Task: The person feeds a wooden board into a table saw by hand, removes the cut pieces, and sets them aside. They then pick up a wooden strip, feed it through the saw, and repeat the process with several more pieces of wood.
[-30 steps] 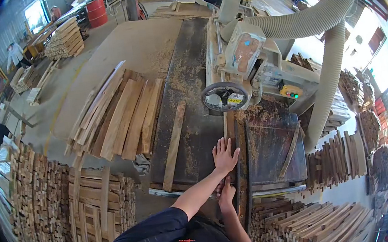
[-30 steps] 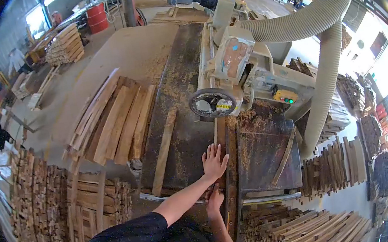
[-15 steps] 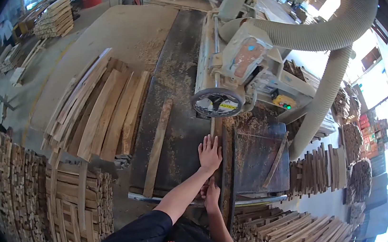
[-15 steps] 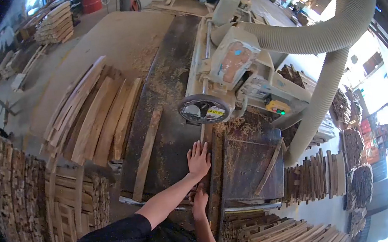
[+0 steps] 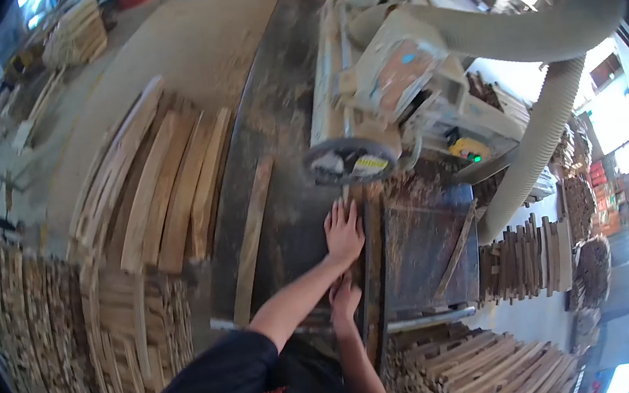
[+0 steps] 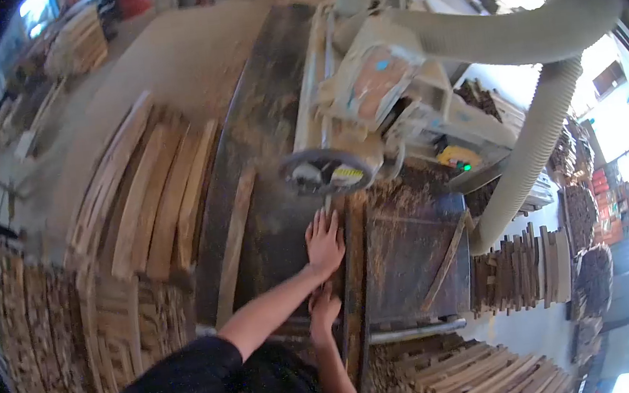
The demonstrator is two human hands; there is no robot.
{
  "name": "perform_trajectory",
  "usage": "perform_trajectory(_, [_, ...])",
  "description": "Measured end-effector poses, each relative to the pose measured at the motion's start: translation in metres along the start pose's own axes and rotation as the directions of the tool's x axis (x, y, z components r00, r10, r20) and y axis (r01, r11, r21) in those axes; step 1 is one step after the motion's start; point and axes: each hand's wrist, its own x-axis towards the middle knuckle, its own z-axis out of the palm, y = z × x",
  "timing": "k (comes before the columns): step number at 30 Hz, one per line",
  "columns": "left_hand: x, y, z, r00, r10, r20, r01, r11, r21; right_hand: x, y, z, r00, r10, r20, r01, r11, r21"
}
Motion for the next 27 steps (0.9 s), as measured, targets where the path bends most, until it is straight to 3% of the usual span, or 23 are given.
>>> perform_trajectory(2, [0.022, 0.003, -0.010, 0.999, -0.032, -0.028, 0.026, 0.982, -0.186, 0.017, -0.011, -0.002, 0.990, 0.132, 0.052, -0.131, 0.991, -0.032])
perform_trajectory(4, [0.034, -0.005, -0.014, 0.998, -0.044, -0.053, 0.030, 0.967, -0.251, 0.037, -0.014, 0.004, 0.984, 0.154, 0.090, -0.160, 0.986, 0.057])
perform_trajectory(6, [0.046, -0.029, -0.022, 0.964, 0.035, 0.263, 0.040, 0.960, -0.277, 0.052, -0.022, 0.011, 0.968, 0.174, 0.181, -0.198, 0.972, 0.125])
perform_trajectory(7, [0.047, -0.054, -0.039, 0.969, -0.028, 0.244, 0.091, 0.964, -0.250, 0.066, -0.027, 0.017, 0.965, 0.198, 0.172, -0.216, 0.972, 0.095])
perform_trajectory(9, [0.056, -0.090, -0.089, 0.907, 0.162, 0.388, 0.182, 0.680, -0.710, 0.072, -0.031, 0.032, 0.956, 0.236, 0.174, -0.247, 0.968, 0.041])
perform_trajectory(10, [0.053, -0.101, -0.139, 0.964, 0.091, 0.251, 0.093, 0.768, -0.634, 0.064, -0.039, 0.039, 0.968, 0.241, 0.073, -0.246, 0.967, 0.064])
perform_trajectory(11, [0.054, -0.132, -0.168, 0.975, 0.220, 0.012, -0.190, 0.867, -0.461, 0.060, -0.044, 0.045, 0.969, 0.243, -0.036, -0.239, 0.967, 0.086])
perform_trajectory(12, [0.056, -0.160, -0.209, 0.977, 0.210, -0.041, -0.214, 0.938, -0.271, 0.060, -0.044, 0.048, 0.968, 0.250, -0.025, -0.248, 0.967, 0.060])
perform_trajectory(13, [0.051, -0.196, -0.238, 0.977, 0.153, -0.152, -0.174, 0.975, -0.136, 0.060, -0.043, 0.048, 0.972, 0.233, -0.025, -0.230, 0.968, 0.103])
perform_trajectory(14, [0.036, -0.220, -0.270, 0.958, 0.019, -0.288, 0.016, 0.993, 0.121, 0.060, -0.042, 0.046, 0.976, 0.218, -0.025, -0.212, 0.967, 0.143])
perform_trajectory(15, [0.022, -0.268, -0.293, 0.946, -0.056, -0.318, 0.134, 0.964, 0.231, 0.061, -0.040, 0.042, 0.980, 0.198, 0.032, -0.201, 0.966, 0.163])
perform_trajectory(17, [-0.008, -0.298, -0.359, 0.876, -0.110, -0.469, 0.353, 0.809, 0.469, 0.081, -0.026, 0.025, 0.973, 0.177, 0.145, -0.204, 0.959, 0.197])
perform_trajectory(18, [-0.026, -0.312, -0.383, 0.861, -0.130, -0.492, 0.387, 0.793, 0.470, 0.088, -0.026, 0.018, 0.958, 0.194, 0.212, -0.241, 0.945, 0.222])
perform_trajectory(20, [-0.059, -0.328, -0.425, 0.981, -0.178, -0.074, 0.193, 0.904, 0.382, 0.090, -0.026, 0.021, 0.980, 0.163, 0.114, -0.178, 0.974, 0.139])
perform_trajectory(21, [-0.070, -0.328, -0.434, 0.972, -0.206, -0.116, 0.236, 0.889, 0.392, 0.093, -0.028, 0.029, 0.989, 0.140, 0.053, -0.144, 0.985, 0.091])
perform_trajectory(23, [-0.086, -0.319, -0.446, 0.986, -0.112, 0.121, 0.049, 0.901, 0.432, 0.096, -0.033, 0.055, 0.977, 0.135, -0.162, -0.130, 0.991, 0.045])
perform_trajectory(24, [-0.090, -0.330, -0.442, 0.987, -0.113, 0.112, 0.049, 0.887, 0.460, 0.098, -0.034, 0.052, 0.978, 0.137, -0.159, -0.135, 0.991, 0.023])
perform_trajectory(27, [-0.085, -0.341, -0.439, 0.980, -0.140, 0.143, 0.069, 0.908, 0.413, 0.130, -0.053, 0.061, 0.965, 0.230, 0.129, -0.250, 0.952, 0.174])
